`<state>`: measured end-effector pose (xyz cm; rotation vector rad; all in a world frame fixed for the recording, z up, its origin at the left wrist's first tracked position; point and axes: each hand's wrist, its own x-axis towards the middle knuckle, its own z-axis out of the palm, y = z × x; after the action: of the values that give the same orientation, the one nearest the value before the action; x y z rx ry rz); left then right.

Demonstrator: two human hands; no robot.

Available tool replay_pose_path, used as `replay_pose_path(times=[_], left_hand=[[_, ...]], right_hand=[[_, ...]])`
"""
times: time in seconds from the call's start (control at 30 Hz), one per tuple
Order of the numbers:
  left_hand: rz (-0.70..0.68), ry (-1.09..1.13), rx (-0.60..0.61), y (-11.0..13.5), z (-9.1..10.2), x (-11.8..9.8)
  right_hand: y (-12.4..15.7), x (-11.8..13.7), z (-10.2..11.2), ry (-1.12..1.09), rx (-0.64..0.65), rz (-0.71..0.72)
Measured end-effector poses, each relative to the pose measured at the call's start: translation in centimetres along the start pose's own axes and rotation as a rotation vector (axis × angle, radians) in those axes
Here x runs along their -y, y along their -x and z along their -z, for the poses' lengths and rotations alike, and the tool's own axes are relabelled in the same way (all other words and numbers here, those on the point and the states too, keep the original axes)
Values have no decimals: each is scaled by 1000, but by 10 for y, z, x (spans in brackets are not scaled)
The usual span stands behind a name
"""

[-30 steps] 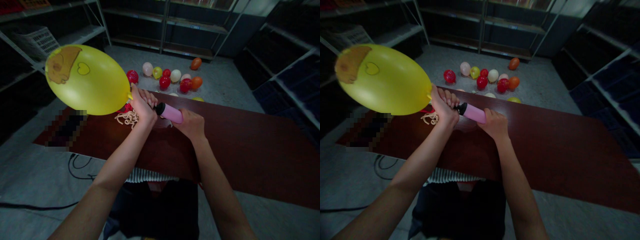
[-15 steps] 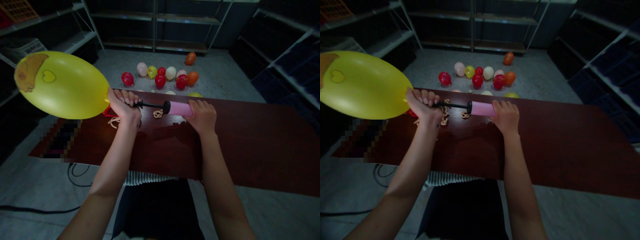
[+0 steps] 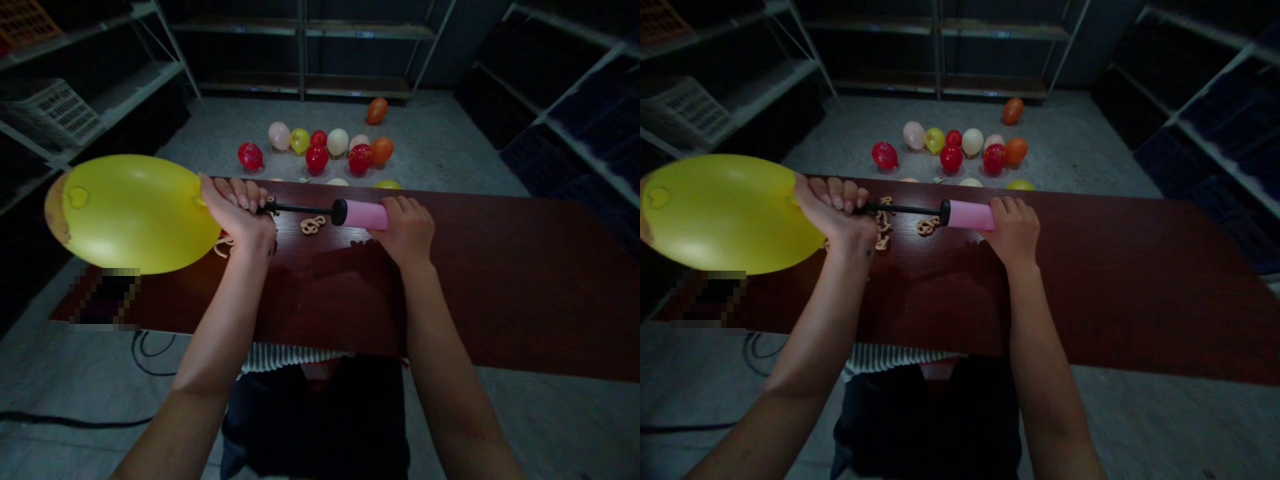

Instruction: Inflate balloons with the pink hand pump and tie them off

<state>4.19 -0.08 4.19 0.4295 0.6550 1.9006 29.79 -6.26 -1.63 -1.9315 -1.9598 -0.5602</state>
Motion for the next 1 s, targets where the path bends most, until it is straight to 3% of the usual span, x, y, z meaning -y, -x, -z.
replay_pose_path(times=[0.17,0.4,0.8,1.0], left_hand=[[17,8,-19,13,-10,15],[92,80,-2,16,-10,28],[103,70,19,10,-8,16],[21,21,45,4,-3,8]], right_hand=[[-3,27,5,-23,67,94],[-3,60,2,-82,145,169],[-6,55,1,-151,31,174],[-6,40,1,-86,15,143]])
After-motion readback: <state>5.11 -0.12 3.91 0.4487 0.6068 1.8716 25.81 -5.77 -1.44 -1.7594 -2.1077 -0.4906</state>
